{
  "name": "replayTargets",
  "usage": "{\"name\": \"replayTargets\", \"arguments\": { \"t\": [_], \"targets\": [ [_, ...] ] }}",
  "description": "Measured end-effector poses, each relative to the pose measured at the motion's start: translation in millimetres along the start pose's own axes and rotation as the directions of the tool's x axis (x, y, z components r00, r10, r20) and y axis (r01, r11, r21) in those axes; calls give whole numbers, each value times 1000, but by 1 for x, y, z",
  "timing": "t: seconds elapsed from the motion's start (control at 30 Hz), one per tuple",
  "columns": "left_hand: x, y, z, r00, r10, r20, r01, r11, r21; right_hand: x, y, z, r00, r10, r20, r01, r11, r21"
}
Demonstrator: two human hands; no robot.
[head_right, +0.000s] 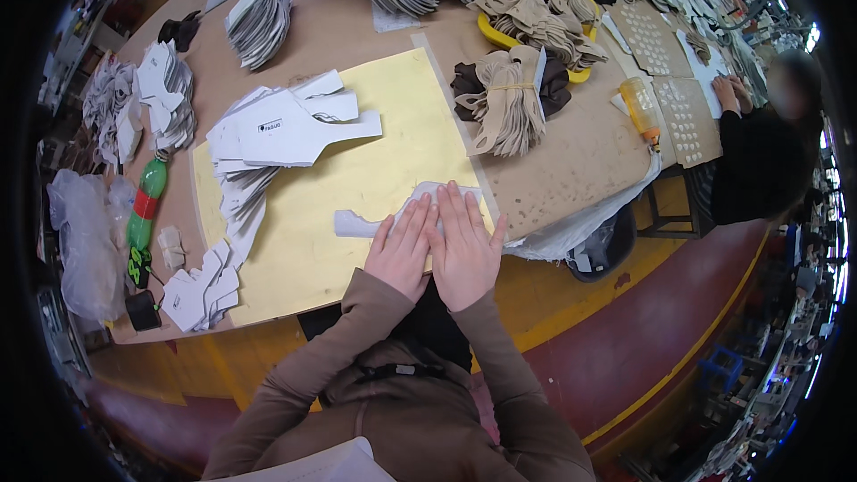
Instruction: The person repeatedly picks up white paper cutouts from a pile, folds them in half, and places them into a separate stack. The hands handle each piece one at a time, folding and stacking them on the table.
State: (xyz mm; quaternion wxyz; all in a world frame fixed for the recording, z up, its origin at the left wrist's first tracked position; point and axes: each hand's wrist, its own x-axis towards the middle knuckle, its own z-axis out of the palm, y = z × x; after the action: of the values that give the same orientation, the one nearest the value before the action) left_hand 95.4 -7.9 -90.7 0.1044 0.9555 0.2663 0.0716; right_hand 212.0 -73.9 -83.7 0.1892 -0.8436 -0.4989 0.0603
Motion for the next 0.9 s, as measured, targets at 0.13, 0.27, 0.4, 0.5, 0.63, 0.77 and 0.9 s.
{"name": "replayTargets", "arguments": {
  "t": [0.13, 0.27, 0.4, 0.5, 0.63, 0.77, 0.9],
  "targets": [
    [0, 0, -6, 1000, -15, 24, 17, 996, -92, 3, -1, 3, 998, 54, -23, -55, 998, -41],
    [2, -3, -9, 1000, -5, 20, 8, 984, -176, 6, 5, -2, 999, 42, 10, -40, 994, -100],
    [12, -5, -10, 999, -7, 33, 14, 972, -236, 8, 15, -11, 999, 10, 45, -4, 991, -133],
    [18, -4, -8, 999, -36, 14, 39, 971, -236, 9, 21, -9, 999, -6, 53, 13, 991, -131],
    [18, -1, -8, 998, -55, 7, 55, 970, -237, 2, 31, 0, 998, -52, -27, 50, 997, -58],
    [18, 0, -11, 996, -82, 25, 85, 969, -233, -7, 45, 10, 983, -171, -62, 167, 984, -67],
    [18, 1, -9, 998, -57, 34, 64, 960, -274, -6, 51, 21, 962, -233, -142, 223, 972, -79]
  ]
}}
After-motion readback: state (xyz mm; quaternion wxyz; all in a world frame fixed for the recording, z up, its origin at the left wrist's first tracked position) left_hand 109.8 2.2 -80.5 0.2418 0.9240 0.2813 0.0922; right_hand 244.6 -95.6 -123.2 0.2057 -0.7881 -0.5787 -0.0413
